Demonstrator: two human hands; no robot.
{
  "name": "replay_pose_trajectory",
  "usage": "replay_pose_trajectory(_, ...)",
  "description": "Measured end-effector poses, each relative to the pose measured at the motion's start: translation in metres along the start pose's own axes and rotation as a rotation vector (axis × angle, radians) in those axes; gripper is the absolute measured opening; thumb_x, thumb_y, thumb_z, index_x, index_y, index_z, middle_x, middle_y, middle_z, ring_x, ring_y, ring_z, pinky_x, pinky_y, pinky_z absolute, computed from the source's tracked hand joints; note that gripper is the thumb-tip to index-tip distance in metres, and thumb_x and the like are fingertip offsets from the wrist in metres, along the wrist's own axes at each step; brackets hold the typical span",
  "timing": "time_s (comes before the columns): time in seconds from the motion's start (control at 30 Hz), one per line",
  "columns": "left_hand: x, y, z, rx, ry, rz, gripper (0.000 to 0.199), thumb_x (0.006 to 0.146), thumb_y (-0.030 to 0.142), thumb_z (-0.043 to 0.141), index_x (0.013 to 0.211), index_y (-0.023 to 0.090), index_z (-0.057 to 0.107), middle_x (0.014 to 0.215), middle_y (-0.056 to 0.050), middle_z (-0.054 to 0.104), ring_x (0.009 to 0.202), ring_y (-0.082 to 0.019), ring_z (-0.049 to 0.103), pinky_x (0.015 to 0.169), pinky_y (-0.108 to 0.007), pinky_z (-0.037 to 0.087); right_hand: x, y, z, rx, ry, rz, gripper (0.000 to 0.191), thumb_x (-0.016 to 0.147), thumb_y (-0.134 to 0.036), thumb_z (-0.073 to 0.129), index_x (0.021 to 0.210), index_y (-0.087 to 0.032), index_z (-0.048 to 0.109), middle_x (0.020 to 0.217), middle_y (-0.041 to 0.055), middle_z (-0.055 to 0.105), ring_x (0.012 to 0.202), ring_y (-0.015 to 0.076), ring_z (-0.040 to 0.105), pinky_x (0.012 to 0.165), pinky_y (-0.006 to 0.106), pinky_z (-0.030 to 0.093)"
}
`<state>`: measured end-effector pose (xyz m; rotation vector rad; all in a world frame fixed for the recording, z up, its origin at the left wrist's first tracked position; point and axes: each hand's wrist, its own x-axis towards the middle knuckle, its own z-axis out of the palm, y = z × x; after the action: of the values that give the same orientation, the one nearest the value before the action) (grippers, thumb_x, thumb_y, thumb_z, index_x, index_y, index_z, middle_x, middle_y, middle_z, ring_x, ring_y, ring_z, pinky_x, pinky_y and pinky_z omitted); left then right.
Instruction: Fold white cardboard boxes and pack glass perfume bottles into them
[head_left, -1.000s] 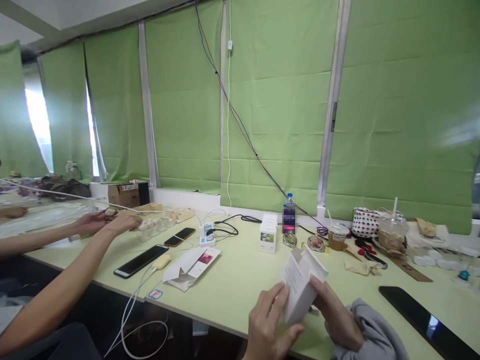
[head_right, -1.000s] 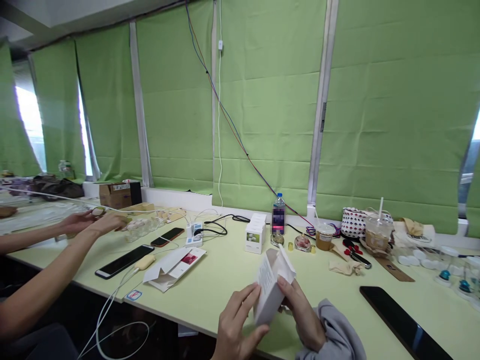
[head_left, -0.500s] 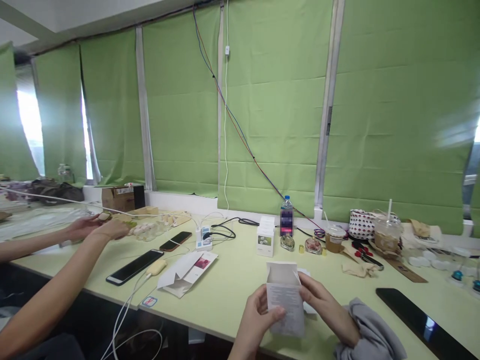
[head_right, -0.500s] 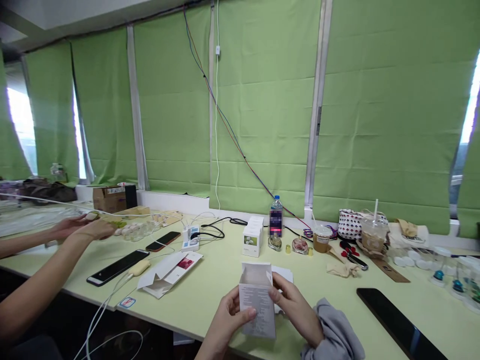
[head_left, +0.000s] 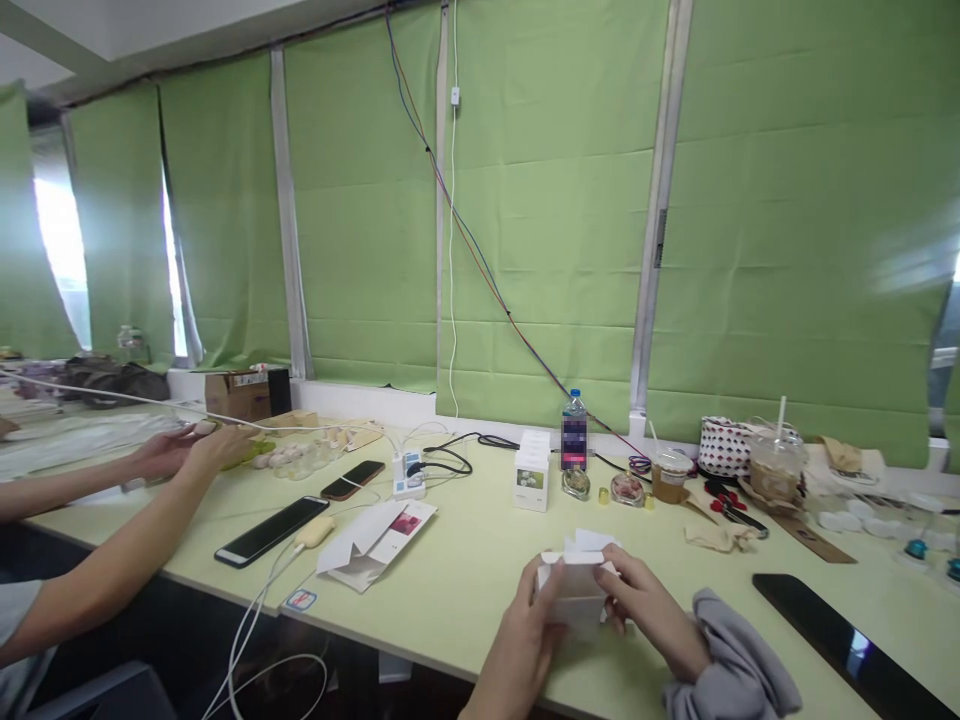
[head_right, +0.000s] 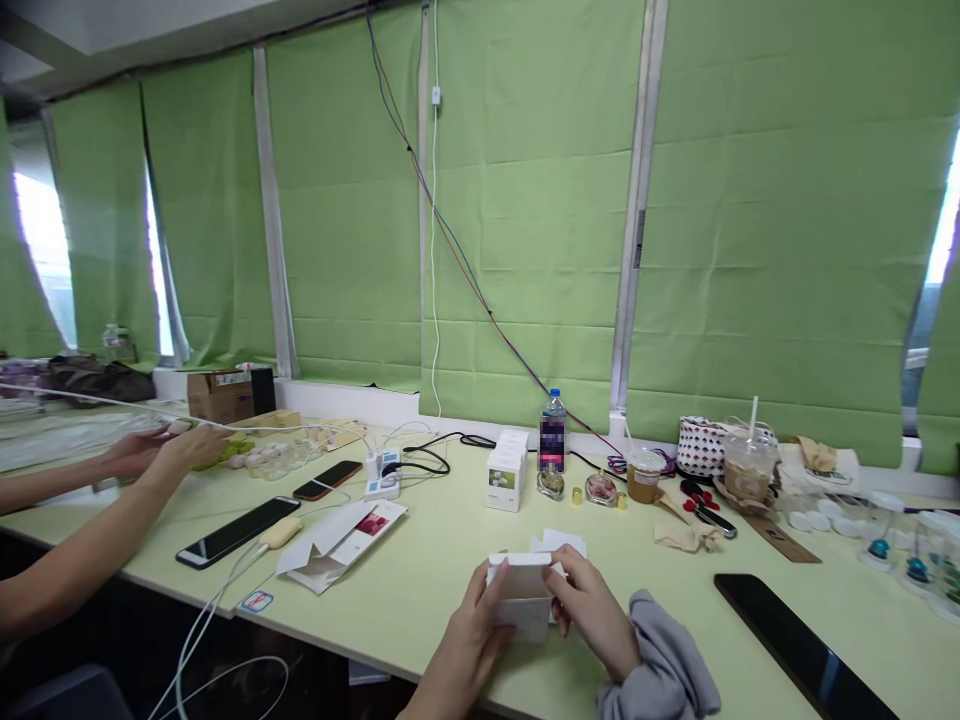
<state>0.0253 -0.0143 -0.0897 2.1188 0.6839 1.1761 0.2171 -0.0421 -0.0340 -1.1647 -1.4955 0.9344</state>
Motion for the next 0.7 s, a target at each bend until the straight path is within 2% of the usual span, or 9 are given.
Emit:
replay_pose_trajectory(0.1, 0.002, 0.006, -0.007, 0.104, -0.050, -0.035, 0.072, 0.077, 0.000, 0.043, 0.139, 0.036, 0.037, 0.141, -0.005, 0.042, 0.121, -0.020, 0.050, 0.101, -0.032, 0.041, 0.004, 0.007, -0.004, 0.198, -0.015, 0.111, 0.053, 0.069, -0.060, 0.067, 0.104, -0.021, 0.060, 0.080, -0.0020, 0.054, 0.053, 0.0088, 0.053, 0.049, 0.023, 0.046)
replay_pose_trajectory(0.2, 0.003, 0.006, -0.010, 0.146, -0.021, -0.078, 0.070, 0.077, 0.003, 0.047, 0.138, 0.036, 0.038, 0.135, -0.004, 0.048, 0.114, -0.019, 0.055, 0.099, -0.033, 0.042, 0.008, 0.012, -0.007, 0.182, -0.047, 0.121, 0.053, 0.070, -0.062, 0.065, 0.100, -0.020, 0.063, 0.078, 0.0004, 0.055, 0.058, 0.0123, 0.055, 0.053, 0.026, 0.047)
replay_pose_trajectory(0.3, 0.003, 0.003, -0.010, 0.161, -0.016, -0.095, 0.068, 0.077, 0.005, 0.049, 0.137, 0.035, 0.039, 0.135, -0.003, 0.049, 0.114, -0.019, 0.055, 0.099, -0.032, 0.042, 0.009, 0.011, -0.009, -0.114, -0.058, 0.012, 0.046, 0.082, -0.061, 0.047, 0.082, -0.019, 0.066, 0.071, 0.0021, 0.051, 0.056, 0.0164, 0.054, 0.052, 0.031, 0.046)
replay_pose_trajectory(0.43, 0.004, -0.001, -0.007, 0.082, 0.022, -0.180, 0.067, 0.076, 0.010, 0.051, 0.138, 0.027, 0.032, 0.122, -0.005, 0.060, 0.104, -0.017, 0.060, 0.093, -0.029, 0.044, 0.002, 0.001, -0.006, -0.614, 0.081, -0.196, 0.045, 0.092, -0.045, 0.032, 0.071, -0.023, 0.065, 0.077, 0.0055, 0.050, 0.076, 0.0221, 0.056, 0.072, 0.036, 0.047)
replay_pose_trajectory(0.53, 0.004, -0.006, -0.002, -0.011, 0.093, -0.275, 0.069, 0.075, 0.013, 0.051, 0.139, 0.020, 0.025, 0.107, -0.006, 0.067, 0.094, -0.016, 0.064, 0.089, -0.028, 0.046, -0.003, -0.002, -0.001, -0.874, 0.196, -0.216, 0.048, 0.093, -0.041, 0.027, 0.070, -0.021, 0.065, 0.083, 0.0068, 0.049, 0.079, 0.0219, 0.055, 0.074, 0.035, 0.045)
replay_pose_trajectory(0.6, 0.004, -0.010, 0.002, -0.042, 0.147, -0.310, 0.070, 0.074, 0.014, 0.052, 0.138, 0.018, 0.026, 0.105, -0.007, 0.069, 0.096, -0.016, 0.065, 0.089, -0.028, 0.046, -0.004, -0.002, 0.003, -0.935, 0.189, -0.195, 0.048, 0.093, -0.037, 0.024, 0.072, -0.020, 0.064, 0.080, 0.0062, 0.051, 0.074, 0.0205, 0.056, 0.071, 0.033, 0.043)
replay_pose_trajectory(0.7, 0.003, -0.014, 0.004, -0.031, 0.162, -0.306, 0.072, 0.073, 0.012, 0.051, 0.141, 0.020, 0.028, 0.116, -0.007, 0.067, 0.104, -0.018, 0.063, 0.093, -0.029, 0.046, -0.002, 0.000, 0.007, -0.813, 0.096, -0.135, 0.043, 0.090, -0.033, 0.025, 0.074, -0.019, 0.063, 0.072, 0.0058, 0.057, 0.068, 0.0209, 0.056, 0.067, 0.033, 0.041)
